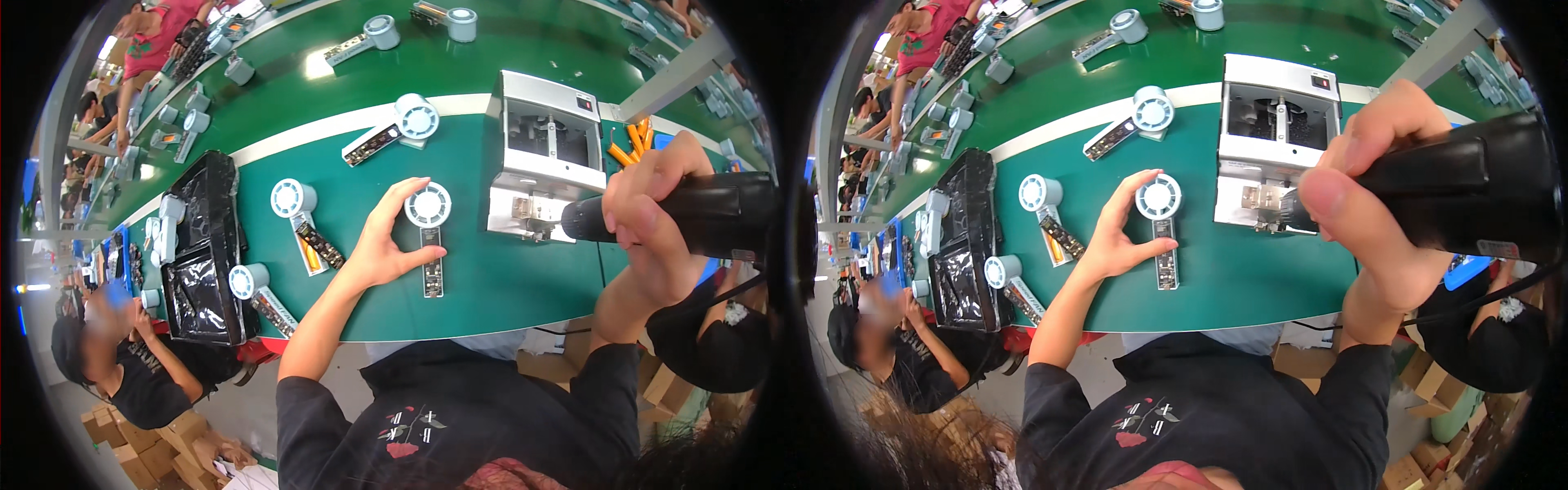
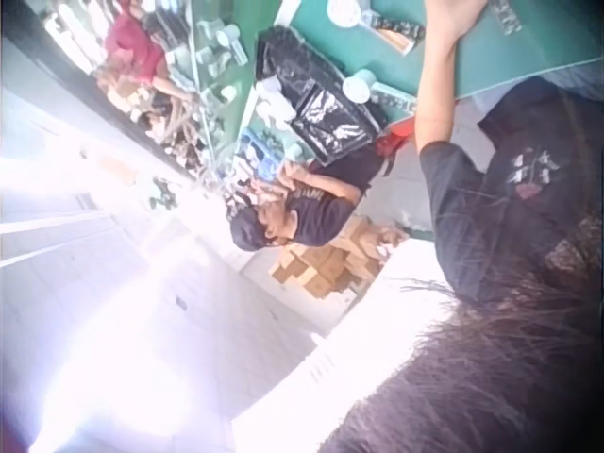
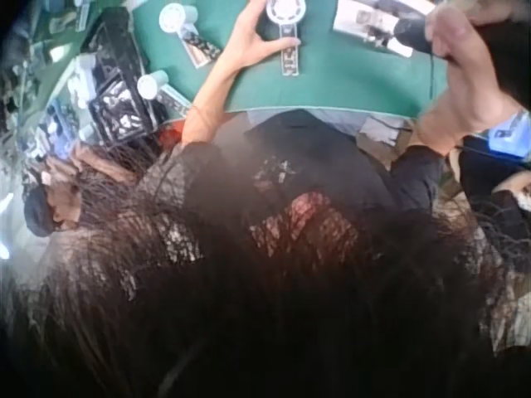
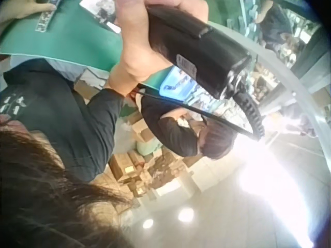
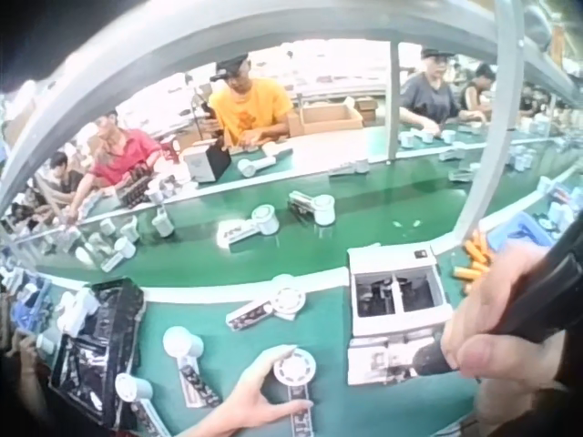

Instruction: Assembling small electronic fans by attaching components and using an electric screwdriver at an assembly line.

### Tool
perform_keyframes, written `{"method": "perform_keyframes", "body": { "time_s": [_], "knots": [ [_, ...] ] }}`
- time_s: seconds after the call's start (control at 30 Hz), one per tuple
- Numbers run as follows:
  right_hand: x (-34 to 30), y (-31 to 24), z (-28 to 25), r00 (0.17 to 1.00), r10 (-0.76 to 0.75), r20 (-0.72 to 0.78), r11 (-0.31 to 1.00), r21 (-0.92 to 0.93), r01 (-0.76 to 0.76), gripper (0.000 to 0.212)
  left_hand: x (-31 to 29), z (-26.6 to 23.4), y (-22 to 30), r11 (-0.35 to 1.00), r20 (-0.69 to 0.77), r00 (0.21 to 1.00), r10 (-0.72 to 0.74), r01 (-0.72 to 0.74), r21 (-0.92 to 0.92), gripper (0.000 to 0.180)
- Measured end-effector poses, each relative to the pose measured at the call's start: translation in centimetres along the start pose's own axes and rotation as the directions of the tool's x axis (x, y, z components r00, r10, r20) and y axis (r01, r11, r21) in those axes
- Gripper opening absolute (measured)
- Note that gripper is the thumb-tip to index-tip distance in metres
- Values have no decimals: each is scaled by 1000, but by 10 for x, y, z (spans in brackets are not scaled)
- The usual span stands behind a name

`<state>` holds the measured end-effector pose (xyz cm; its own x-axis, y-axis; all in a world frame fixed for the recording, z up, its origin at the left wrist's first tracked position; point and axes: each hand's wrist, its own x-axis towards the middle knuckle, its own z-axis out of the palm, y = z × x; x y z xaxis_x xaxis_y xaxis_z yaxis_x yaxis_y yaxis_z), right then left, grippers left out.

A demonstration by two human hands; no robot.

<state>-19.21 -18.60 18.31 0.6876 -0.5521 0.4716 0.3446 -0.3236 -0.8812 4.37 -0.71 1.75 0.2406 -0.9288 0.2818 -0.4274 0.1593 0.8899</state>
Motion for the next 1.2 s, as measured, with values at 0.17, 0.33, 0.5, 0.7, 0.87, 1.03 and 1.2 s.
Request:
{"method": "perform_keyframes", "body": {
  "time_s": [0.17,0.33,0.5,0.7,0.87,1.03,1.2],
  "knots": [
    [3,8,13,999,-41,27,999,7,41,23,-5,2,-1,999,-20,1000,-20,19,-35,89],
    [6,11,26,988,112,103,987,-126,-99,24,-9,-4,-2,999,11,999,-42,42,-15,90],
    [-1,11,31,968,101,230,989,84,-124,28,-1,-2,0,1000,-4,1000,6,-7,-29,85],
    [-7,-11,38,940,134,314,978,114,-177,34,-7,3,-3,998,-49,999,9,-12,-60,84],
    [3,-14,91,992,87,95,996,13,-89,29,-13,4,-3,990,-74,997,-22,11,-139,82],
    [8,16,111,995,1,101,999,-44,3,20,-15,5,-5,984,-93,996,8,-25,-175,83],
    [13,33,123,997,49,59,998,-41,-47,17,-14,5,-8,985,-84,996,9,-23,-168,84]
  ]
}}
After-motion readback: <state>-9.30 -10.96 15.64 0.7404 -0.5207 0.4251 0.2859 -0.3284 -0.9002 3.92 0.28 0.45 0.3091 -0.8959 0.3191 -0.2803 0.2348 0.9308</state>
